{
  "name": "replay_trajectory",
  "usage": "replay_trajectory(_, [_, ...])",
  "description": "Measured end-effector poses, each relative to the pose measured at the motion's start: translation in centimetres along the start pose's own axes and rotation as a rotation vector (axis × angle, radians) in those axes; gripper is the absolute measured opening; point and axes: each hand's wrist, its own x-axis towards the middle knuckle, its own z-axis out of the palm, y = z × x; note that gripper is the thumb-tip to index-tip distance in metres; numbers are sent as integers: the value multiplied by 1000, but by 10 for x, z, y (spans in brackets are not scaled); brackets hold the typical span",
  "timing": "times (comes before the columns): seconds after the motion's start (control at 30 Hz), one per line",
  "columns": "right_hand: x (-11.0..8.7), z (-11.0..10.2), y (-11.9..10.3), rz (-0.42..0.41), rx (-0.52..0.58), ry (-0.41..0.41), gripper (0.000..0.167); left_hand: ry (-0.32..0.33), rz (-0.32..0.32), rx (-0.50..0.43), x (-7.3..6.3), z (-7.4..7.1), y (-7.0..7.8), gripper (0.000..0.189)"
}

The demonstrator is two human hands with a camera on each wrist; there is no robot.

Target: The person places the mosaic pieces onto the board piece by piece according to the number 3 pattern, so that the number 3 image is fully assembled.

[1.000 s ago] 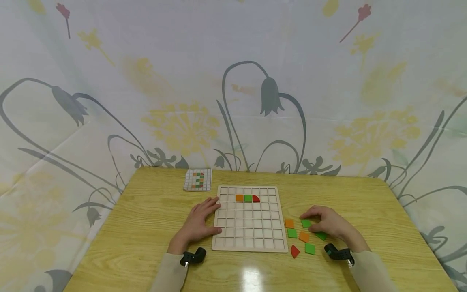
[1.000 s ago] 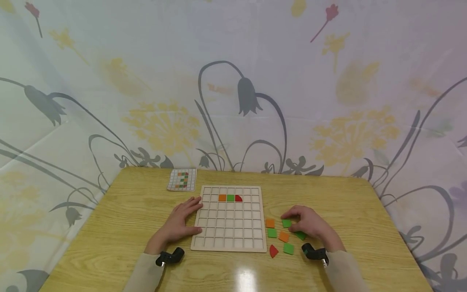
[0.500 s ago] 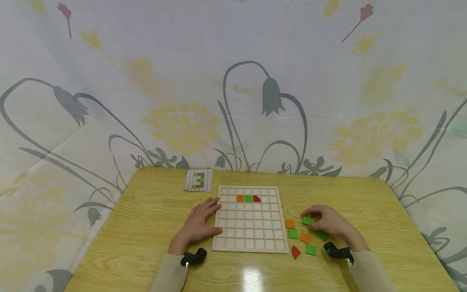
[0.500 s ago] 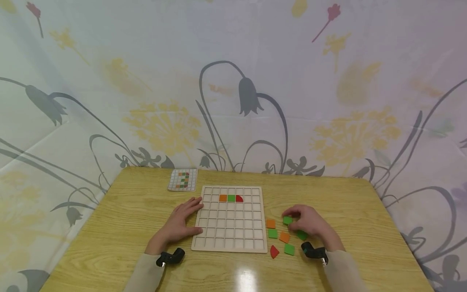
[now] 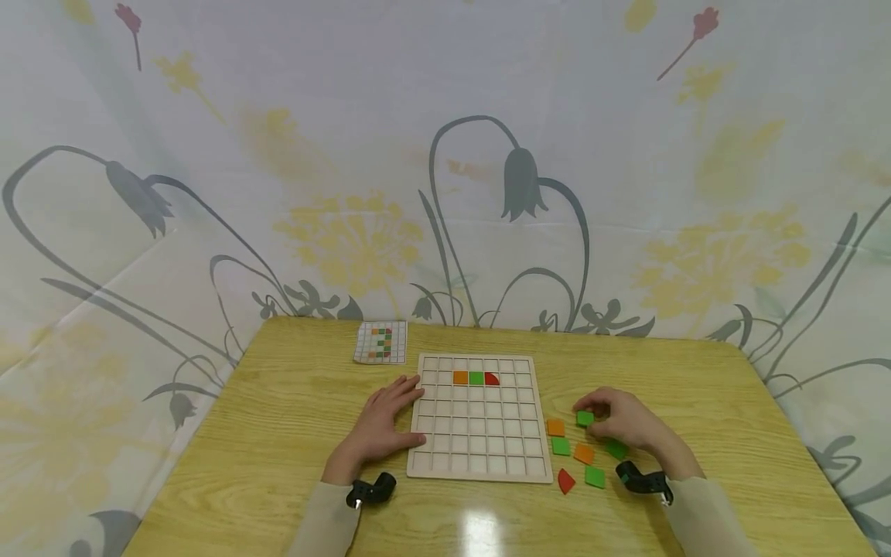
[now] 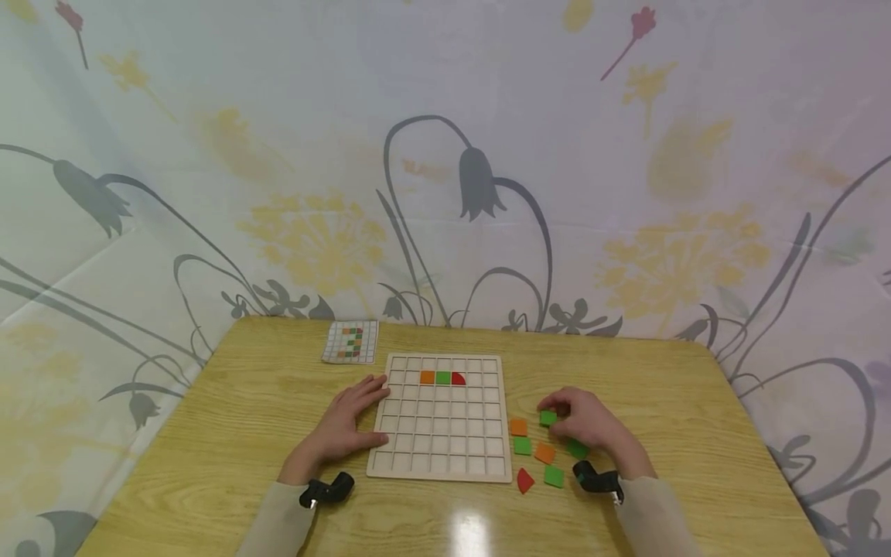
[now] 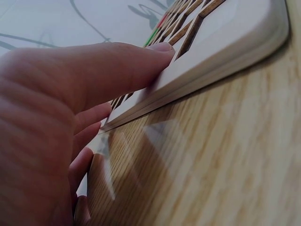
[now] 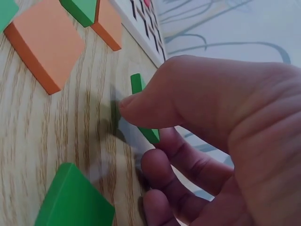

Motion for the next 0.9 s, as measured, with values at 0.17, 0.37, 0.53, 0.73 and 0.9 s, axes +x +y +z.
replay_trajectory(0.17, [1,1,-2,-21,5,14,35,5,1,-3,0,0,1,77])
replay_trajectory(0.37, [5,4,-5,-58,-10,30,34,9,6,5,-1,0,1,76])
replay_trajectory(0.53, [9,5,-12,-89,-33,46,33,12,14,0,-1,-1,2,76])
replay_trajectory(0.73, [15,10,-20,-132,-30,58,31,17,16,-6,0,-1,1,76])
replay_trajectory(0.9, [20,15,-25,-152,-43,71,31,19,22,2,0,1,0,76])
